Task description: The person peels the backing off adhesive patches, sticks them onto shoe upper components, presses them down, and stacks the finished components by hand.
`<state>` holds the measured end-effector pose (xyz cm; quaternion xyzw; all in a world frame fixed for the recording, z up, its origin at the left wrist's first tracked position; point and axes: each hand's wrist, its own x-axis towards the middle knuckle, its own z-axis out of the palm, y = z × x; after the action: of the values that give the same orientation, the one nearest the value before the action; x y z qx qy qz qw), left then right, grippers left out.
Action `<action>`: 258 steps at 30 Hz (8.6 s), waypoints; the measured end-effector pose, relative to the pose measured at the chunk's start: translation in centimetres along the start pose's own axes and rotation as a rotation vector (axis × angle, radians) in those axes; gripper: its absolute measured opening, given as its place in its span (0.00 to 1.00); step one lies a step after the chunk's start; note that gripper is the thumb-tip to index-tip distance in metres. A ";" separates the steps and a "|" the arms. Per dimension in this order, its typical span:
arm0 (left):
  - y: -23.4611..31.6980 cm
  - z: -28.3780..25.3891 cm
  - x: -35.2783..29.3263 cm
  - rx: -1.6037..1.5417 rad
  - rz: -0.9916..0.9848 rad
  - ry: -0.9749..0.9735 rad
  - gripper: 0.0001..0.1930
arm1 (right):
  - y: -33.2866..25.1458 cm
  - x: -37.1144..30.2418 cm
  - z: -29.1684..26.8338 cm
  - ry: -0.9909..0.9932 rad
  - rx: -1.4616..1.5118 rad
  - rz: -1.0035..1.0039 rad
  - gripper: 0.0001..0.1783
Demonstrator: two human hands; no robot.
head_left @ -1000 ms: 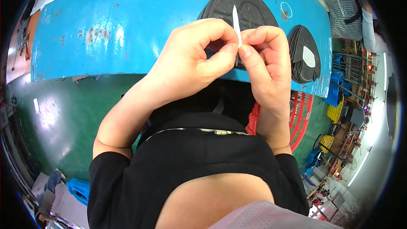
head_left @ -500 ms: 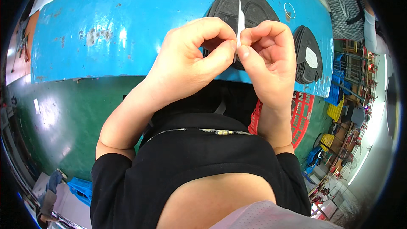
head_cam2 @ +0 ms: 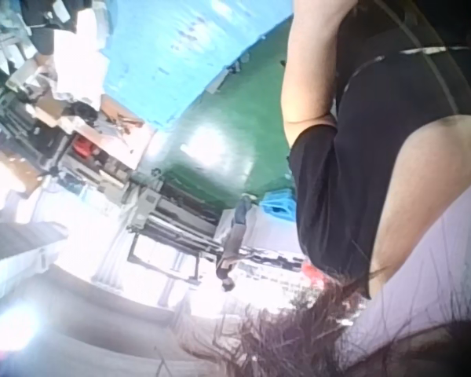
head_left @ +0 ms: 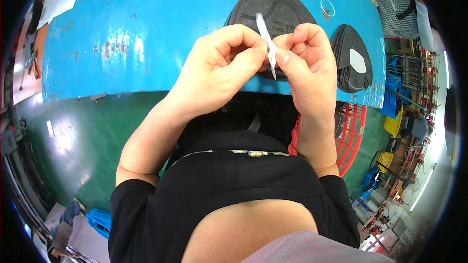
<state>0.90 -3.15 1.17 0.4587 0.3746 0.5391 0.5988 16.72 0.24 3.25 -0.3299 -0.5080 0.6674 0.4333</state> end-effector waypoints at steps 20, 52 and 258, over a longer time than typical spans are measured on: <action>-0.5 1.7 1.1 -0.076 -0.003 -0.123 0.08 | -0.3 -1.0 -1.9 -0.007 -0.042 -0.062 0.14; -1.2 -0.8 2.5 -0.076 0.085 -0.007 0.06 | -0.1 2.3 -0.7 0.096 -0.032 -0.018 0.09; -4.5 -6.6 20.6 1.346 0.439 -0.192 0.07 | -2.6 -1.3 -13.2 0.543 -1.131 -0.545 0.11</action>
<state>-1.10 18.15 -4.18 0.8390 0.4708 0.2564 0.0938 29.51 4.50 2.26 -0.5215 -0.7168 0.0604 0.4588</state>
